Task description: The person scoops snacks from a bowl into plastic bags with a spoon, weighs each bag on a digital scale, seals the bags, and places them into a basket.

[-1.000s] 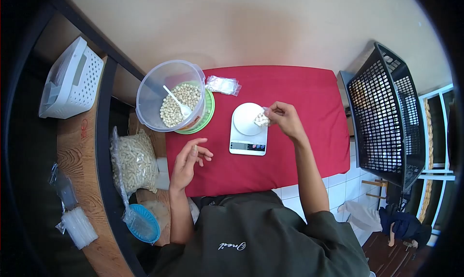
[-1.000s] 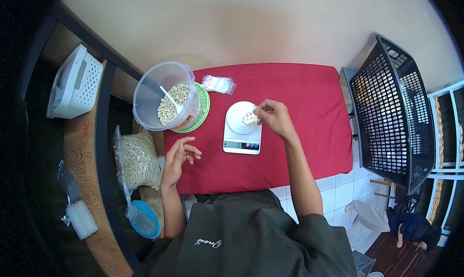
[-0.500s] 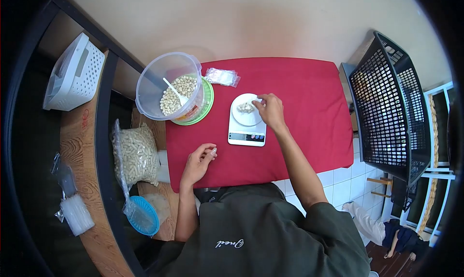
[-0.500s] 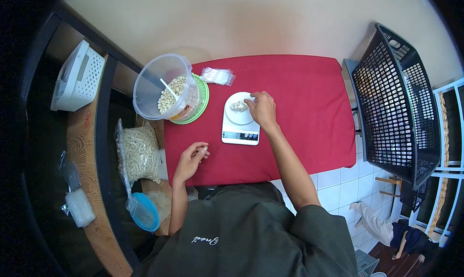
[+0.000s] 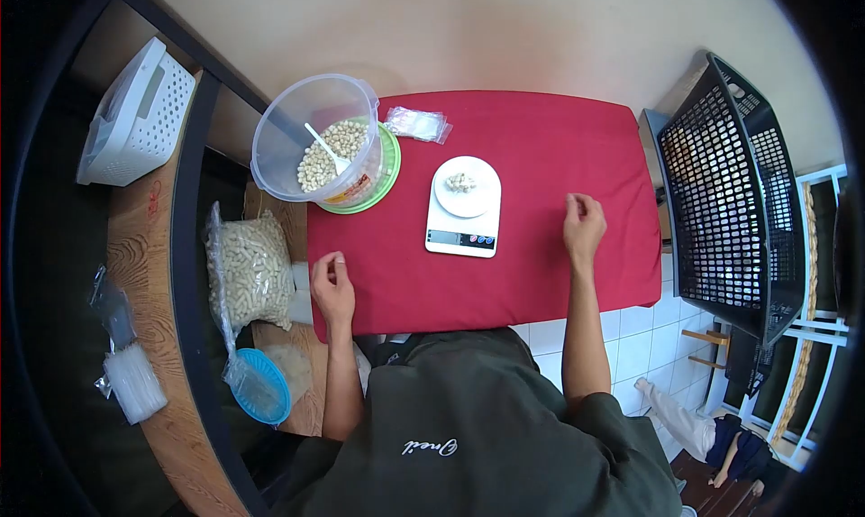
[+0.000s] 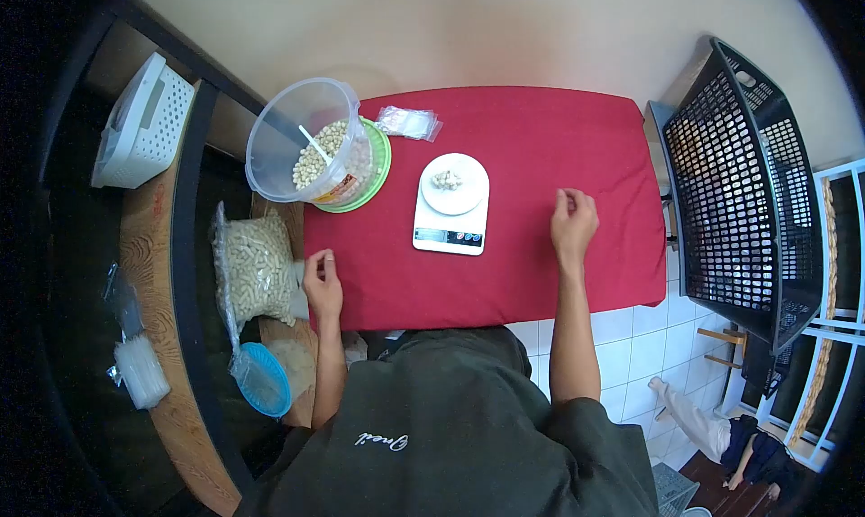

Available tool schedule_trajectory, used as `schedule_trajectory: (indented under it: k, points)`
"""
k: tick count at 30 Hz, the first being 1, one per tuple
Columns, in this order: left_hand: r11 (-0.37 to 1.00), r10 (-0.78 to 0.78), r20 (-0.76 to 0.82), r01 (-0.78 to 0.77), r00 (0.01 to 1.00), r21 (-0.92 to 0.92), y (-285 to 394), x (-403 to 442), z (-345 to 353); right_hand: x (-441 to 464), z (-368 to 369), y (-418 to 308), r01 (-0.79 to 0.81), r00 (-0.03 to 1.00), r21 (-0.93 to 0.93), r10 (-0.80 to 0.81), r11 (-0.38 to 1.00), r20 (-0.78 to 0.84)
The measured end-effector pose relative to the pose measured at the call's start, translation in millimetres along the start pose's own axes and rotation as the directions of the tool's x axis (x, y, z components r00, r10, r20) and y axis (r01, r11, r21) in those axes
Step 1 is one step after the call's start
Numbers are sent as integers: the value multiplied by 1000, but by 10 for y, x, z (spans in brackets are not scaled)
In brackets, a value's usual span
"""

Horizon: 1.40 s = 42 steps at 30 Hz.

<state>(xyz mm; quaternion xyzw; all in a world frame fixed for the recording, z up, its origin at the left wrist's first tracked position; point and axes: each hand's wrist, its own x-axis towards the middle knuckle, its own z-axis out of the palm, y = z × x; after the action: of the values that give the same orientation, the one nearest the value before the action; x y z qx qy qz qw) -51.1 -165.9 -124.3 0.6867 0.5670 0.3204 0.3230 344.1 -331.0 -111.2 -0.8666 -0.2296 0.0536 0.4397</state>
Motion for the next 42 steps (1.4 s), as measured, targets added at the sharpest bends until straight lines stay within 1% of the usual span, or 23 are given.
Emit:
schedule_trajectory:
  k: [1, 2, 3, 5, 7, 8, 9, 11, 15, 18, 21, 23, 26, 27, 29, 30, 31, 33, 34, 35, 38, 39, 42]
  points:
    - [991, 76, -170, -55, 983, 121, -50, -6, -8, -10, -68, 118, 71, 988, -145, -90, 987, -125]
    - [989, 51, -145, -30, 988, 147, -105, -26, -41, -11, -131, 230, 123, 952, -293, -196, 948, -234]
    - [989, 46, -146, -25, 988, 147, -194, -31, -27, -7, -190, 388, 125, 953, -296, -198, 947, -229]
    - [936, 208, -231, -125, 951, 329, -412, -75, 54, -26, -308, 694, 37, 901, -503, -246, 864, -357]
    - [913, 198, -202, -105, 959, 395, -360, -141, 57, -134, -425, 788, -140, 905, -634, -161, 760, -393]
    - [885, 193, -174, -95, 966, 457, -336, -155, 63, -137, -492, 985, -215, 922, -654, -69, 725, -380]
    - [885, 187, -177, -88, 966, 457, -360, -157, 66, -167, -558, 1101, -209, 924, -657, -73, 724, -375]
    - [905, 185, -176, -97, 967, 415, -418, -139, 70, -216, -669, 1275, -384, 889, -723, 19, 574, -458]
    - [902, 174, -175, -85, 969, 424, -403, -149, 63, -195, -920, 1585, -411, 883, -705, 60, 578, -465]
    - [899, 190, -173, -101, 966, 427, -390, -137, 72, -158, -1065, 1732, -454, 871, -726, 87, 516, -483]
    - [896, 169, -160, -84, 973, 437, -404, -139, 64, -118, -1176, 1835, -451, 876, -695, 131, 559, -463]
    - [899, 166, -150, -87, 975, 429, -424, -135, 59, -109, -1247, 1854, -435, 880, -703, 101, 563, -463]
    - [916, 184, -197, -95, 963, 391, -359, -134, 61, -23, -1418, 1829, -448, 884, -639, 202, 625, -422]
    - [916, 184, -209, -90, 960, 390, -366, -124, 70, 14, -1435, 1843, -439, 887, -638, 195, 633, -418]
    - [927, 302, -265, -217, 916, 306, -387, -87, 97, 148, -1479, 1969, -404, 881, -677, 64, 615, -468]
    - [934, 331, -241, -282, 912, 218, -227, -66, 147, 169, -1441, 1750, -379, 877, -718, -20, 584, -479]
    - [931, 364, -221, -342, 905, 129, 45, -22, 230, 216, -1362, 1564, -366, 880, -717, -31, 593, -474]
    - [868, 495, -91, -495, 864, 24, 540, 81, 438, 345, -1209, 1304, -148, 878, -724, -247, 674, -409]
    - [848, 526, -28, -527, 850, -53, 693, 161, 612, 444, -1100, 1266, -20, 887, -653, -288, 757, -362]
    - [829, 556, 63, -547, 829, -113, 830, 259, 779, 534, -957, 1154, 116, 857, -609, -389, 785, -338]
    - [786, 615, 222, -611, 757, -93, 1174, 518, 1156, 645, -561, 479, 341, 850, -437, -472, 832, -234]
    - [789, 612, 210, -607, 763, -93, 1249, 553, 1230, 615, -454, 138, 384, 854, -369, -477, 847, -206]
    - [808, 525, 425, -588, 738, 23, 1406, 630, 1349, 542, -239, -743, 519, 844, -189, -535, 834, -46]
